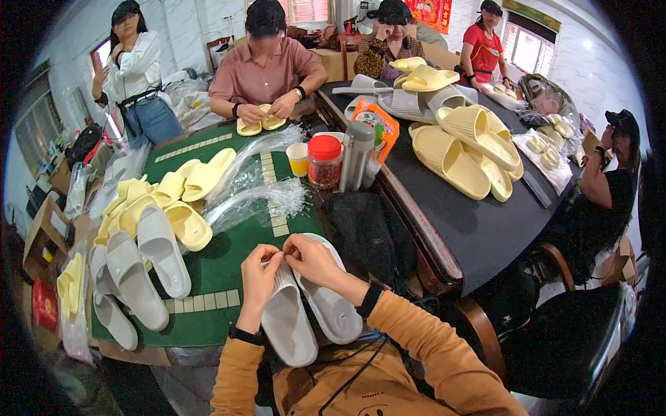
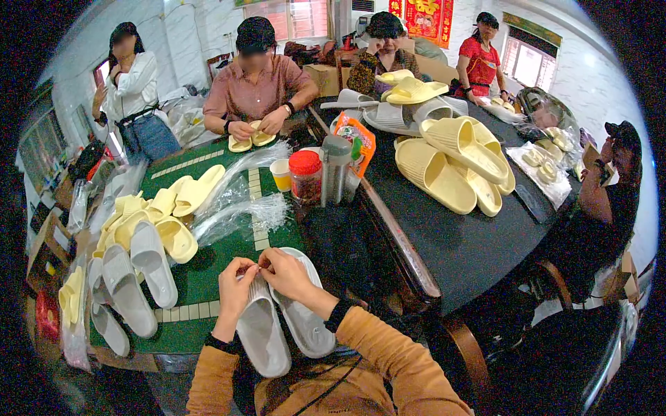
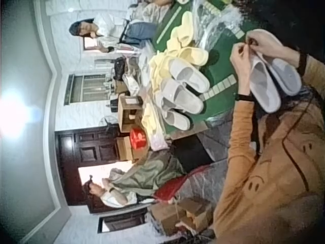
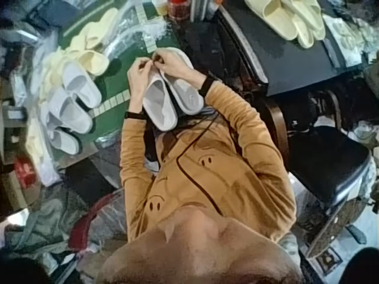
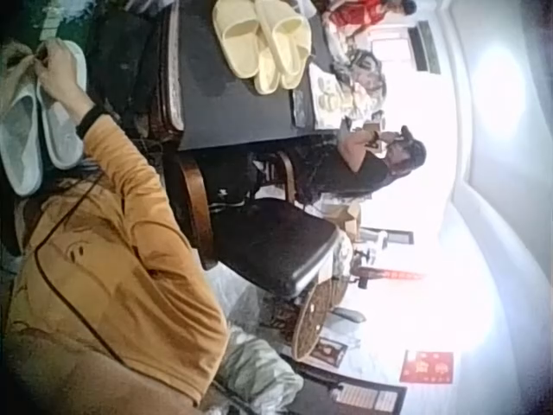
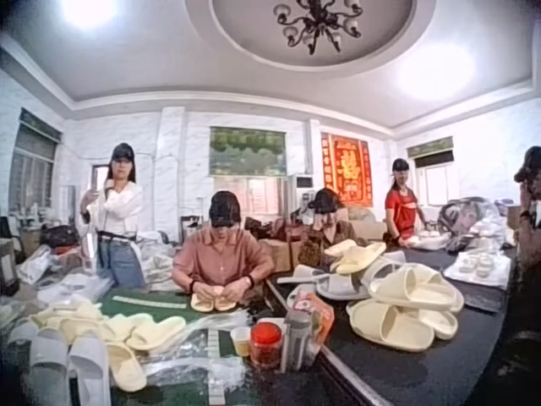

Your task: Cleaning and removing small adhesive tags from mass-produced white sandals at a work table.

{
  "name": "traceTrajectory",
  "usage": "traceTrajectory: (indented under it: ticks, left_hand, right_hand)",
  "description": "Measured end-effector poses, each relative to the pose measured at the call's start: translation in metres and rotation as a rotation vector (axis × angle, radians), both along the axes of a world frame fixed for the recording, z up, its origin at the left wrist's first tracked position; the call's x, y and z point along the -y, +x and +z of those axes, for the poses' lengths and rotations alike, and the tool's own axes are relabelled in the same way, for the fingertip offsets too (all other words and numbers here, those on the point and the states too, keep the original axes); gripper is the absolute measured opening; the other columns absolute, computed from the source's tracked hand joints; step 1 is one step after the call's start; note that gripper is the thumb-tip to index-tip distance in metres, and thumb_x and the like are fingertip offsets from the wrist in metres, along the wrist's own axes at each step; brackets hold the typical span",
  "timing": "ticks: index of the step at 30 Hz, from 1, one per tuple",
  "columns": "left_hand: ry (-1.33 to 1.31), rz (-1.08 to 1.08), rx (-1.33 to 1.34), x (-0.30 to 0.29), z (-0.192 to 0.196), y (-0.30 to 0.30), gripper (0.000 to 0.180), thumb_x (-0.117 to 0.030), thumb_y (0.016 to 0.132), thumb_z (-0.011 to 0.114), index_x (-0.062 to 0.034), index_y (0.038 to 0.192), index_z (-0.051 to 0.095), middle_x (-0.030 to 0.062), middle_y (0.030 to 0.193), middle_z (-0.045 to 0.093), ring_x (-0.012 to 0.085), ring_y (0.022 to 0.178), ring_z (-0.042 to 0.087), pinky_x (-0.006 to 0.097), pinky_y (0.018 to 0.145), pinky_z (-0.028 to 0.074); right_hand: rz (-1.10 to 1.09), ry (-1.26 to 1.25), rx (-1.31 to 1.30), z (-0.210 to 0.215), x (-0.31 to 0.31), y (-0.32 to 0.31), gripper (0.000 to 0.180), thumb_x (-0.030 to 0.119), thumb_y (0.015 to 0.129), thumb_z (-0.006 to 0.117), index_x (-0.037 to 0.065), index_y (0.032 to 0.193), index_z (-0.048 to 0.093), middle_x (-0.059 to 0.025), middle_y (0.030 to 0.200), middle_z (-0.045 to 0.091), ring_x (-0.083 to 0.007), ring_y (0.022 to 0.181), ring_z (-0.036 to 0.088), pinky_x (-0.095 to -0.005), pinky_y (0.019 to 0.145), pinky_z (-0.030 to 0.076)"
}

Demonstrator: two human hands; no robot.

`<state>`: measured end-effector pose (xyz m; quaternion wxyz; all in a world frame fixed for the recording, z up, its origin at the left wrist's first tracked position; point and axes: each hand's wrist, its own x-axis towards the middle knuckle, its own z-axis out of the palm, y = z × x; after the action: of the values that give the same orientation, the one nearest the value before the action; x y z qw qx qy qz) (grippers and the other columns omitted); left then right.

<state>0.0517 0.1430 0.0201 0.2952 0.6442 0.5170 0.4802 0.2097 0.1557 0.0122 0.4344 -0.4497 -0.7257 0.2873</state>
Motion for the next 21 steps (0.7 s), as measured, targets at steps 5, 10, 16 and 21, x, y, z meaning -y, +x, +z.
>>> traceTrajectory:
  ticks: [5,10,16,21]
  left_hand:
    - [0.017,0.003,-0.004,0.0,-0.004,-0.001,0.008,-0.006,0.086,0.066,0.0017,0.089,0.066,0.008,0.081,0.067,0.0141,0.076,0.063,0.028,0.073,0.05]
    - [0.017,-0.012,-0.029,0.001,-0.003,-0.002,0.01,-0.007,0.087,0.066,0.003,0.088,0.065,0.0086,0.081,0.066,0.0149,0.077,0.063,0.028,0.073,0.05]
    - [0.107,-0.014,-0.075,-0.001,-0.007,-0.003,0.012,-0.008,0.088,0.064,0.0034,0.089,0.066,0.0104,0.085,0.066,0.0164,0.079,0.063,0.029,0.072,0.05]
    - [0.076,-0.003,-0.031,-0.004,-0.01,-0.004,0.012,-0.008,0.089,0.064,0.0033,0.091,0.067,0.0098,0.087,0.066,0.0163,0.08,0.063,0.029,0.074,0.05]
  right_hand:
    - [0.001,0.034,0.01,-0.003,-0.001,-0.002,0.014,0.008,0.081,0.066,0.003,0.091,0.057,-0.0121,0.085,0.06,-0.0261,0.074,0.063,-0.0373,0.066,0.05]
    - [-0.004,0.059,0.002,-0.003,0.0,-0.001,0.013,0.006,0.081,0.065,0.002,0.091,0.058,-0.0119,0.082,0.058,-0.0241,0.072,0.062,-0.0351,0.065,0.05]
    - [-0.014,0.075,0.002,-0.003,-0.001,-0.002,0.012,0.006,0.081,0.065,0.002,0.091,0.058,-0.0115,0.084,0.057,-0.0237,0.071,0.063,-0.0348,0.065,0.05]
    - [-0.02,0.041,-0.025,-0.002,-0.001,-0.002,0.013,0.005,0.082,0.065,0.002,0.093,0.058,-0.0117,0.088,0.058,-0.0239,0.071,0.064,-0.0351,0.066,0.052]
